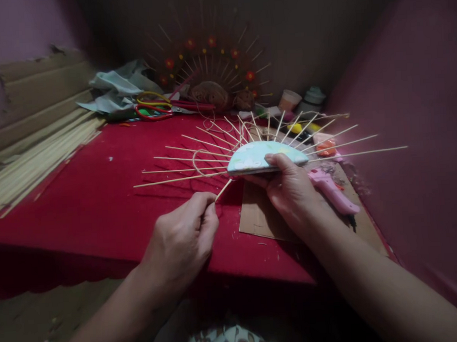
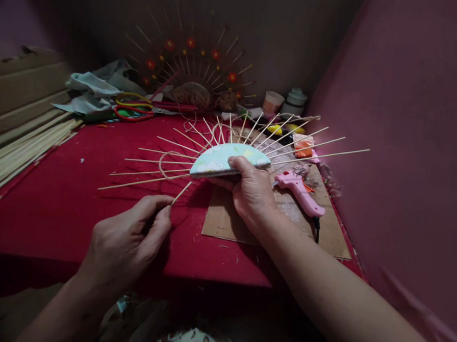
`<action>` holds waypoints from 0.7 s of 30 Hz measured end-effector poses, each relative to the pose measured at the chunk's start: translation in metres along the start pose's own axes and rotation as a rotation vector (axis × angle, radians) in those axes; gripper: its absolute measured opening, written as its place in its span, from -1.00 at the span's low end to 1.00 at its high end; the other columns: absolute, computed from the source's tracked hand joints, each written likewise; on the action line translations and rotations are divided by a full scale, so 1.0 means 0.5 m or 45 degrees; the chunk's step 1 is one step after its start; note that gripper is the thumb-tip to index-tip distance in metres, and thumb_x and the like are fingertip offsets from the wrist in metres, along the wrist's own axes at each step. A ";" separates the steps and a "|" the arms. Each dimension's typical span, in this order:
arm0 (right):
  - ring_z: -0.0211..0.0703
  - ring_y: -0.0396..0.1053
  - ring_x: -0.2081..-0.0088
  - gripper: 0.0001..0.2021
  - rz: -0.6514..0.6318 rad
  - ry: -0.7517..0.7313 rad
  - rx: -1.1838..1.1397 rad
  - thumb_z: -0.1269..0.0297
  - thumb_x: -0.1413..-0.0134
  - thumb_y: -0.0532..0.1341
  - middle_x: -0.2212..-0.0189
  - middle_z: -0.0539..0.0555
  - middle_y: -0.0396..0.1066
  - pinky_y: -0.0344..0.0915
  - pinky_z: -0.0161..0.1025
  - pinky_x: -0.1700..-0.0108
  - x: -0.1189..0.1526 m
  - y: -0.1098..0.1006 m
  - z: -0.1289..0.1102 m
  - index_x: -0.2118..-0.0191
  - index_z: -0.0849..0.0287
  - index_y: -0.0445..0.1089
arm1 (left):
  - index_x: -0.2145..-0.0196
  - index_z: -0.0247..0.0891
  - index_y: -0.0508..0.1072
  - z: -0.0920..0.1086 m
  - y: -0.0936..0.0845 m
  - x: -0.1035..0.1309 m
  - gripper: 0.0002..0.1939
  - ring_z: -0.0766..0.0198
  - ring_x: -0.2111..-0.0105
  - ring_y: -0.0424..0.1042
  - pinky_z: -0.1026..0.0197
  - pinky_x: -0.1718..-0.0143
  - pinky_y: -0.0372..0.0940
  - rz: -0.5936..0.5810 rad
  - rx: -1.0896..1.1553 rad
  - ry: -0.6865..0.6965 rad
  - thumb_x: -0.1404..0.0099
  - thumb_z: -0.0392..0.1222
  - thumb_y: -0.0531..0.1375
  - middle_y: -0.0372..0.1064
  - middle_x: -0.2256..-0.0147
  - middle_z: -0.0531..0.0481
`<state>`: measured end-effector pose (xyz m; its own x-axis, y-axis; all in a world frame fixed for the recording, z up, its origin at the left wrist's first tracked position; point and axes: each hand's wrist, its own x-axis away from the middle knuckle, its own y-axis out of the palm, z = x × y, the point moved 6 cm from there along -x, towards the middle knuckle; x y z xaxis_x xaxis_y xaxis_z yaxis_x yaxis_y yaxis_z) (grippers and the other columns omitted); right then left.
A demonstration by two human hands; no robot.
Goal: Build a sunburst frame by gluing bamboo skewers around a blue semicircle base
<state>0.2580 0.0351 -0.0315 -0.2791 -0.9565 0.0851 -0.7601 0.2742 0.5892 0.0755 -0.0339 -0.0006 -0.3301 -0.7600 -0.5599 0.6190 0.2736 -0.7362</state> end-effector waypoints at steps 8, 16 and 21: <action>-0.06 0.40 0.25 -0.76 -0.005 0.010 0.016 0.43 0.29 0.31 0.44 0.00 0.39 0.52 0.03 0.24 0.001 0.000 0.002 0.38 0.18 0.30 | 0.28 -0.32 0.38 0.002 0.009 -0.011 -0.87 0.41 0.58 0.35 0.33 0.49 0.20 0.031 -0.016 0.035 -0.32 -0.33 0.04 0.36 0.52 0.08; -0.13 0.39 0.35 -0.77 0.000 0.030 0.039 0.43 0.29 0.30 0.45 -0.01 0.38 0.51 0.00 0.28 0.003 -0.001 0.003 0.40 0.18 0.29 | 0.34 -0.32 0.41 -0.002 0.020 -0.023 -0.83 0.38 0.59 0.34 0.30 0.52 0.18 0.020 -0.060 0.015 -0.31 -0.33 0.02 0.37 0.53 0.05; -0.09 0.40 0.28 -0.77 -0.010 0.065 0.021 0.43 0.29 0.29 0.39 0.01 0.39 0.51 0.00 0.26 0.005 0.003 0.006 0.39 0.18 0.28 | 0.34 -0.30 0.41 -0.015 0.017 -0.022 -0.83 0.36 0.59 0.37 0.29 0.52 0.18 0.019 -0.062 -0.017 -0.31 -0.31 0.02 0.39 0.53 0.04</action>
<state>0.2545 0.0335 -0.0327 -0.2432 -0.9623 0.1221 -0.7718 0.2682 0.5765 0.0792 -0.0188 -0.0036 -0.3112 -0.7631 -0.5664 0.5884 0.3133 -0.7454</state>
